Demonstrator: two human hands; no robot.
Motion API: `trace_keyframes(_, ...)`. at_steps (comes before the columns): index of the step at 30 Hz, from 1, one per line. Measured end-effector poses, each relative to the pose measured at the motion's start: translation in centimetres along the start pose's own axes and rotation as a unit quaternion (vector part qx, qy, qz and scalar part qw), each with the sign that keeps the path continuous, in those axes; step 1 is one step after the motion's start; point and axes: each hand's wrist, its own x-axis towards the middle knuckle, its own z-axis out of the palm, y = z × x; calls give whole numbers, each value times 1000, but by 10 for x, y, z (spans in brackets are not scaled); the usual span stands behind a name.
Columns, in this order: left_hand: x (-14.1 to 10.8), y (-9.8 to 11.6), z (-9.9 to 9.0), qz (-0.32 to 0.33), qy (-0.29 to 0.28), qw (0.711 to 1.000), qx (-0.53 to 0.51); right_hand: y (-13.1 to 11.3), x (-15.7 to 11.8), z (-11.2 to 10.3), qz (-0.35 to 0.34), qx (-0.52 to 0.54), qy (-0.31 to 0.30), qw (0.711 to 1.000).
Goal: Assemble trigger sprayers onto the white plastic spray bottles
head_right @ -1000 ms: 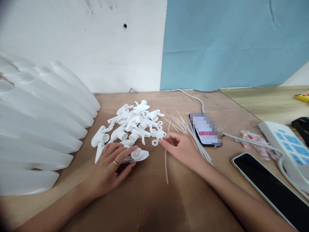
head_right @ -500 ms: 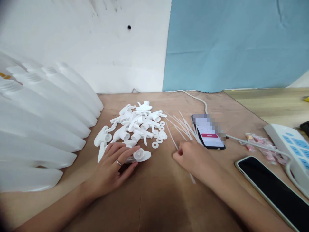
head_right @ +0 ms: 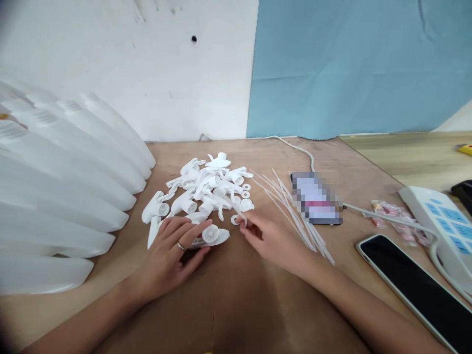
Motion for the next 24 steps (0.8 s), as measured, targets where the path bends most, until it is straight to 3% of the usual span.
trace_keyframes(5, -1, -1, 1, -5, 4, 1000, 1, -9, 16, 12, 44, 227, 3, 973)
trace_keyframes(8, 0, 0, 0, -7, 4, 1000, -9, -29, 24, 20, 24, 276, 16, 961)
trace_keyframes(12, 2, -1, 0, -4, 1, 1000, -15, -42, 31, 28, -35, 247, 19, 968)
trace_keyframes(19, 3, -2, 1, 0, 3, 1000, -16, -37, 35, 32, -69, 169, 27, 983)
trace_keyframes(24, 1, -2, 1, 7, 6, 1000, -12, -36, 35, 31, -156, 61, 46, 985)
